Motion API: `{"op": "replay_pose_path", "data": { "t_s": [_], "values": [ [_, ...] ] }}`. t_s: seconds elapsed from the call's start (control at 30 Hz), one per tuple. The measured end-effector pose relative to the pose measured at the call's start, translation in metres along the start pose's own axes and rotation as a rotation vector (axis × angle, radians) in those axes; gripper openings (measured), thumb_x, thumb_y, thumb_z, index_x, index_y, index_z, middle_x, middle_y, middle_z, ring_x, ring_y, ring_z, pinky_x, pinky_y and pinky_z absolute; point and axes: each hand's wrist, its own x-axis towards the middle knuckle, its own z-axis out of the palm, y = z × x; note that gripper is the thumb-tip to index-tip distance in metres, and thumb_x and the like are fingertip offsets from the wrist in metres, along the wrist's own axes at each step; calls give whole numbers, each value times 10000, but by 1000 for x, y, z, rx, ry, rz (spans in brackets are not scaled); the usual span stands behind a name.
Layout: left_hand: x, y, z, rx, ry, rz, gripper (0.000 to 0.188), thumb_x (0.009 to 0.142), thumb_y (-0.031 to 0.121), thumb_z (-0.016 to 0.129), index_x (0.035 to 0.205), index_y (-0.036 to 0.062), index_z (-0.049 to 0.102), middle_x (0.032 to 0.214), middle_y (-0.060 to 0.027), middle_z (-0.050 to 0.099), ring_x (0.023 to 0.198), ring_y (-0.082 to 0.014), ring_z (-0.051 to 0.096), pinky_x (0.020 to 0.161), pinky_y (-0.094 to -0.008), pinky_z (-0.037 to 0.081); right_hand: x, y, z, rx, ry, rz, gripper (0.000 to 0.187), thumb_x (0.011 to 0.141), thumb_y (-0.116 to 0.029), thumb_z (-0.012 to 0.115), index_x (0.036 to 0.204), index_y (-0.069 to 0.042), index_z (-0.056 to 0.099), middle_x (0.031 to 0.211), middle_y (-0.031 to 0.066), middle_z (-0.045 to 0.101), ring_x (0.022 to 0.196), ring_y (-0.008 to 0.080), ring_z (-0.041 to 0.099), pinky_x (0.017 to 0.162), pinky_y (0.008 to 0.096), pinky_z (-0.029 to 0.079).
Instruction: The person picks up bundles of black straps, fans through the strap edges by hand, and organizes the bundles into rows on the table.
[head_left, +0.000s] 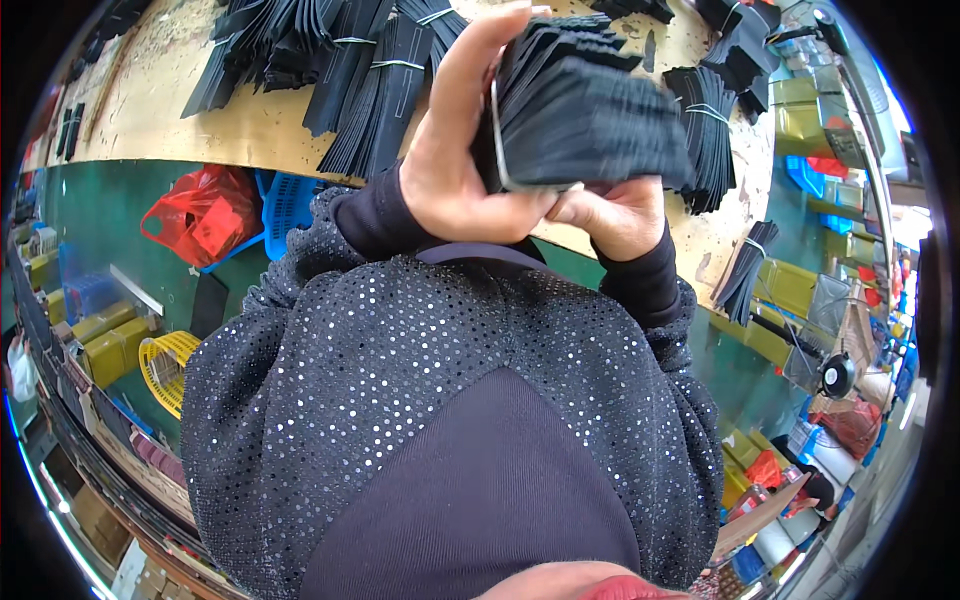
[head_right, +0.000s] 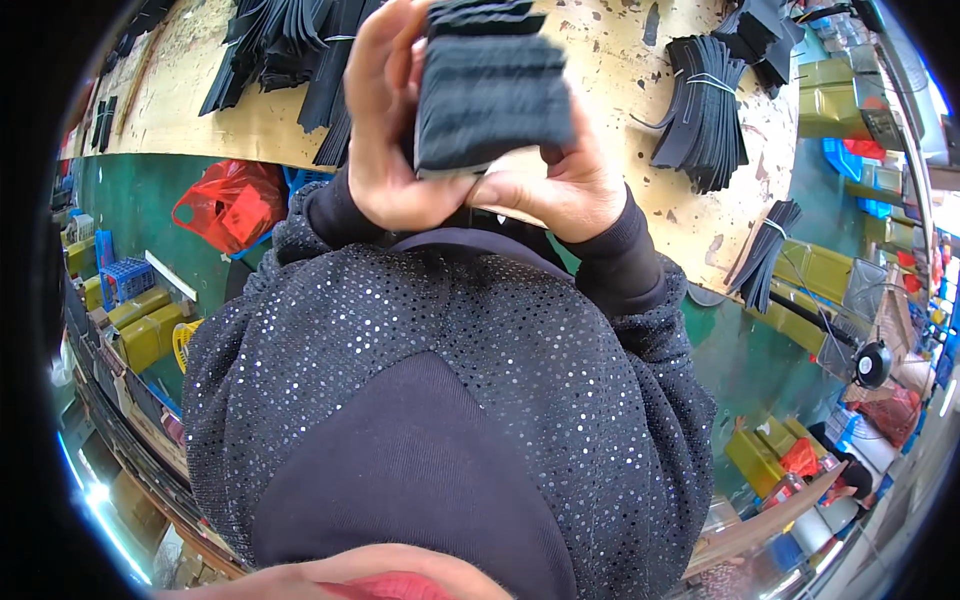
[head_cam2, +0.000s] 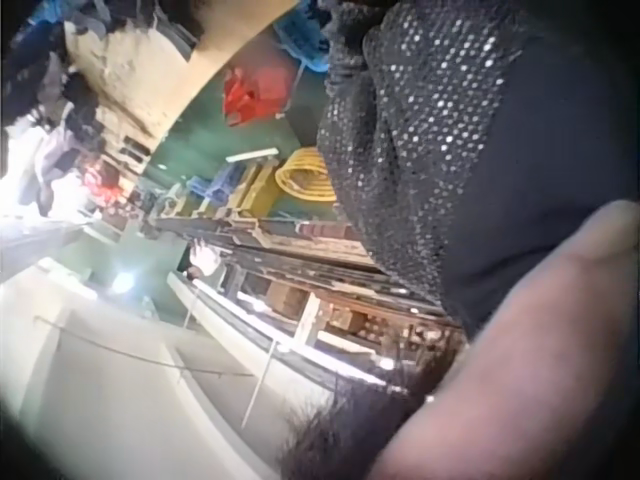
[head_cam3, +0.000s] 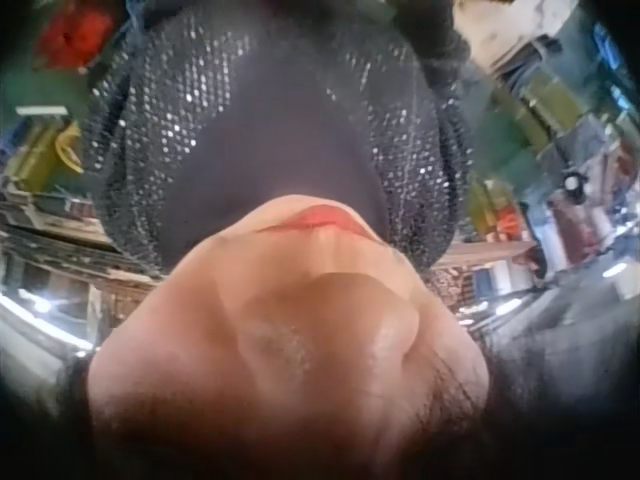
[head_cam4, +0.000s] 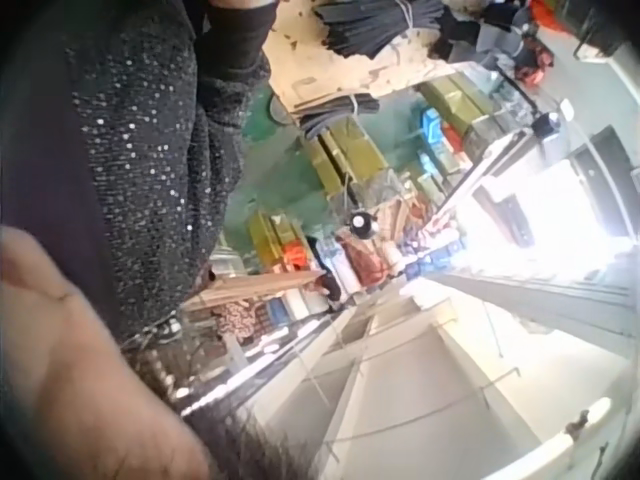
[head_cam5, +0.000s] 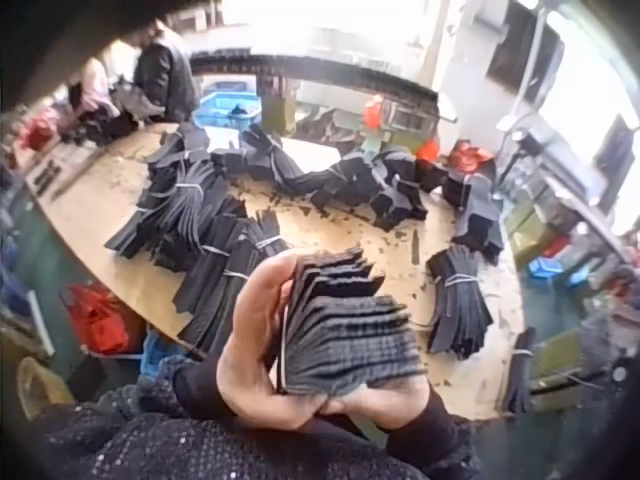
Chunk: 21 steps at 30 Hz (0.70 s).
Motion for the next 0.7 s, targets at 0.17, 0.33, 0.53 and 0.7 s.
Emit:
{"op": "replay_pose_path", "data": {
  "t_s": [0.17, 0.33, 0.53, 0.7],
  "values": [
    [21, -60, 9, 657, 98, -583, 878, 668, 157, 654, 1375, -30, 167, 1289, -234, 370, 1149, -306, 451, 961, -359, 379, -15, 25, -26, -92, 637, 8, 504, 877, -69, 550, 1320, -9, 318, 1206, 123, 474, 1003, 208, 544, 874, 313, 448],
    [63, -120, 42, 880, 20, -1124, 997, 624, 443, 719, 1371, 40, 197, 1294, -311, 332, 1166, -423, 413, 985, -445, 361, -46, 26, -44, -118, 733, -31, 353, 892, -90, 540, 1217, 3, 437, 1107, 94, 529, 931, 161, 561, 830, 285, 459],
    [76, -164, 59, 1116, -28, -1131, 997, 610, 489, 721, 1388, 125, 215, 1426, -223, 213, 1249, -431, 319, 976, -509, 355, -65, 22, -59, -153, 659, -66, 296, 880, -31, 539, 1165, 18, 480, 1045, 91, 561, 910, 157, 565, 840, 279, 456],
    [60, -183, 60, 1292, -158, -1052, 998, 613, 534, 690, 1396, 123, 228, 1408, -237, 233, 1220, -439, 359, 949, -508, 387, -73, 27, -80, -234, 601, -75, 306, 858, 10, 554, 1155, 28, 483, 1044, 93, 557, 896, 142, 560, 815, 256, 456]
  ]
}}
